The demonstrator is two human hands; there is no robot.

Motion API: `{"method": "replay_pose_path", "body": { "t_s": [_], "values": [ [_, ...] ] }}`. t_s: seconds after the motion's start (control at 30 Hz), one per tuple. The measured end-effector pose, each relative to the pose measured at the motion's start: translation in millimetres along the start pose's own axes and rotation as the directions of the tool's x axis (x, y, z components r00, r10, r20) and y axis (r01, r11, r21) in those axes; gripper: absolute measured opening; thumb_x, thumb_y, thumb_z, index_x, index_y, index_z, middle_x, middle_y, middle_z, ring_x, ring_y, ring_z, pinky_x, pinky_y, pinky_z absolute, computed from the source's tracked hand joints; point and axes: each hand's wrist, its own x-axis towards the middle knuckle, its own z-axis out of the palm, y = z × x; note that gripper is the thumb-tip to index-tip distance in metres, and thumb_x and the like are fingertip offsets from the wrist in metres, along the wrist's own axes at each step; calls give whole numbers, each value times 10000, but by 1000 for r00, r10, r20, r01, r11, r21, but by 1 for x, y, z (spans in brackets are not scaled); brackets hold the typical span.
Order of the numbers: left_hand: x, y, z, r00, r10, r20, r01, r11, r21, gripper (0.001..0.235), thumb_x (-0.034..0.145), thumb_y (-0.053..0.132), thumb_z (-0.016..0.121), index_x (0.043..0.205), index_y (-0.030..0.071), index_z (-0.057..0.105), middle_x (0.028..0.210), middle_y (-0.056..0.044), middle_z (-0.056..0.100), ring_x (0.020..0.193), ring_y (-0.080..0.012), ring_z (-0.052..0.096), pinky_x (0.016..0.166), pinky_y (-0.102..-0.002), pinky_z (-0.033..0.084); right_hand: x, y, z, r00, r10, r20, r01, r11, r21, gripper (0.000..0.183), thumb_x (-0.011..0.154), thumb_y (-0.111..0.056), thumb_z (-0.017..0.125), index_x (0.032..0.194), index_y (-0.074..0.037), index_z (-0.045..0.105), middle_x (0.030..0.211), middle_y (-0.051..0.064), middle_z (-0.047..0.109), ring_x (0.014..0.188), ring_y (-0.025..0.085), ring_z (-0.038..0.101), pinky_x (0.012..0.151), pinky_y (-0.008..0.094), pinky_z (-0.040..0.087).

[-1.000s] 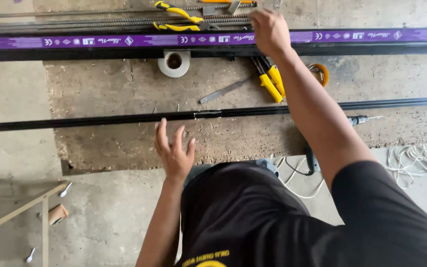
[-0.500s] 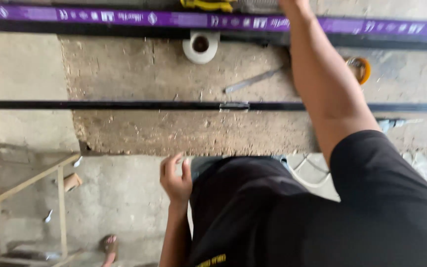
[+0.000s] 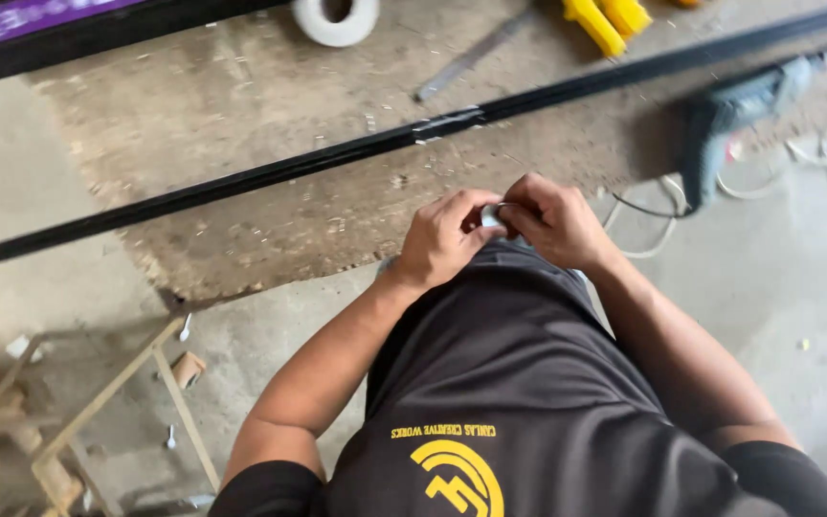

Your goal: Assembling metal frames by drilling holes and fastening components with rivets

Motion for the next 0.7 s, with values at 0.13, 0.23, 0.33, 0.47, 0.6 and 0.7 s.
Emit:
{"method": "replay_pose_path", "body": {
  "t_s": [0.13, 0.23, 0.33, 0.47, 0.6, 0.7],
  "values": [
    [-11, 0, 15, 986, -147, 79, 157, 976, -153, 381, 870, 329, 836, 1174, 130, 724, 885, -94, 721, 749, -235, 751, 627, -325, 620, -36, 69, -40, 963, 133, -234, -182, 962, -203, 249, 1122, -262, 562, 951, -170, 718, 704, 53, 690, 669, 251, 669, 725, 380, 533],
    [-13, 20, 14, 984, -166, 59, 174, 966, -189, 408, 877, 330, 814, 1174, 82, 683, 949, -82, 731, 787, -162, 741, 708, -276, 623, -48, 110, -98, 805, -102, -585, -197, 884, -425, 72, 1072, -167, 654, 1066, -102, 685, 947, 108, 680, 825, 270, 632, 793, 404, 506],
    [-20, 38, 23, 993, -121, 0, 121, 987, -108, 443, 866, 388, 797, 1174, 99, 664, 1028, -45, 756, 845, -112, 731, 791, -232, 620, -50, 132, -144, 687, -272, -673, -214, 810, -546, 515, 955, -194, 814, 1321, -24, 494, 1200, 218, 516, 1070, 359, 508, 888, 538, 459],
    [-30, 58, 51, 988, -80, -128, 73, 996, -58, 455, 845, 417, 804, 1143, 94, 688, 911, -38, 688, 763, -104, 671, 757, -237, 612, -28, 135, -162, 626, 254, -738, -625, 729, -279, 1054, 941, -432, 1078, 1499, -120, 240, 1443, 264, 194, 1388, 499, 239, 1215, 569, 262],
    [-43, 70, 88, 972, -119, -202, 107, 992, -68, 444, 868, 432, 787, 1141, 97, 689, 842, -24, 673, 736, -91, 639, 736, -230, 585, -11, 201, -167, 589, 360, -723, -716, 648, -260, 1374, 958, -688, 1073, 1646, -177, 0, 1619, 403, 36, 1533, 564, 38, 1297, 524, 112],
    [-55, 66, 116, 969, -94, -227, 84, 995, -53, 312, 950, 267, 774, 1183, 101, 650, 1011, -46, 706, 792, -119, 664, 726, -249, 583, -17, 205, -167, 665, 323, -673, -673, 651, -351, 1236, 1006, -615, 941, 1590, -73, -4, 1596, 479, 153, 1492, 607, 15, 1229, 638, 31]
  ]
}}
